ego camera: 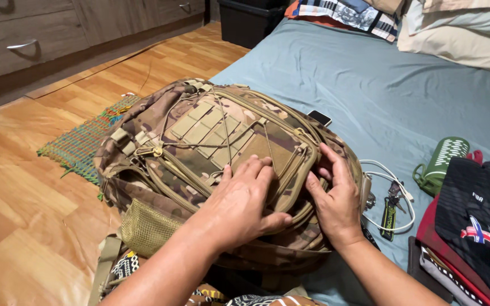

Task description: The person packs a camouflage backpack with daily essentials. They place a blue towel, white socks, a black pouch, a white charger, and a white cable into the main compartment, then add a multi-tool and a watch into a front pocket.

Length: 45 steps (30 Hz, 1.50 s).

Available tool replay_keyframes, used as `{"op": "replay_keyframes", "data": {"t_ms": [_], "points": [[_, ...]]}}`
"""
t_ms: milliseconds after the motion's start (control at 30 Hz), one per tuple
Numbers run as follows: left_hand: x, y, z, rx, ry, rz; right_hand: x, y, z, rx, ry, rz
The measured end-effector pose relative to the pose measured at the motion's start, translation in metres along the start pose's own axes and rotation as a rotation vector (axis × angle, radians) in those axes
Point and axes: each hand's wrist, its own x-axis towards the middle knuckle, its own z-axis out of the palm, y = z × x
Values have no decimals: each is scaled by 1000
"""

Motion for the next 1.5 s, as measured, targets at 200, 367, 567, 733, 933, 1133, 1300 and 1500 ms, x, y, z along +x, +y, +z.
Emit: {"op": "replay_keyframes", "data": {"t_ms": [200, 367, 567, 733, 933, 1133, 1300, 1500], "points": [[14, 1, -3, 196, 255, 75, 1, -6, 6, -113, 37, -21], [96, -68, -101, 398, 794, 293, 0, -18, 7, -436, 42, -290], [168, -131, -127, 128, 433, 393, 1, -29, 4, -410, -86, -201], [199, -118, -114, 81, 356, 373, 9, -44, 6, -788, -38, -455], [175, -96, -112, 108, 427, 304, 96, -24, 9, -433, 31, -10], [114, -56, -100, -153, -205, -145, 103, 21, -8, -188, -123, 168], [124, -19, -59, -107, 178, -97, 82, 16, 0, -371, 124, 138], [167, -8, -8, 94, 141, -85, 80, 1, 0, -211, 115, 294]]}}
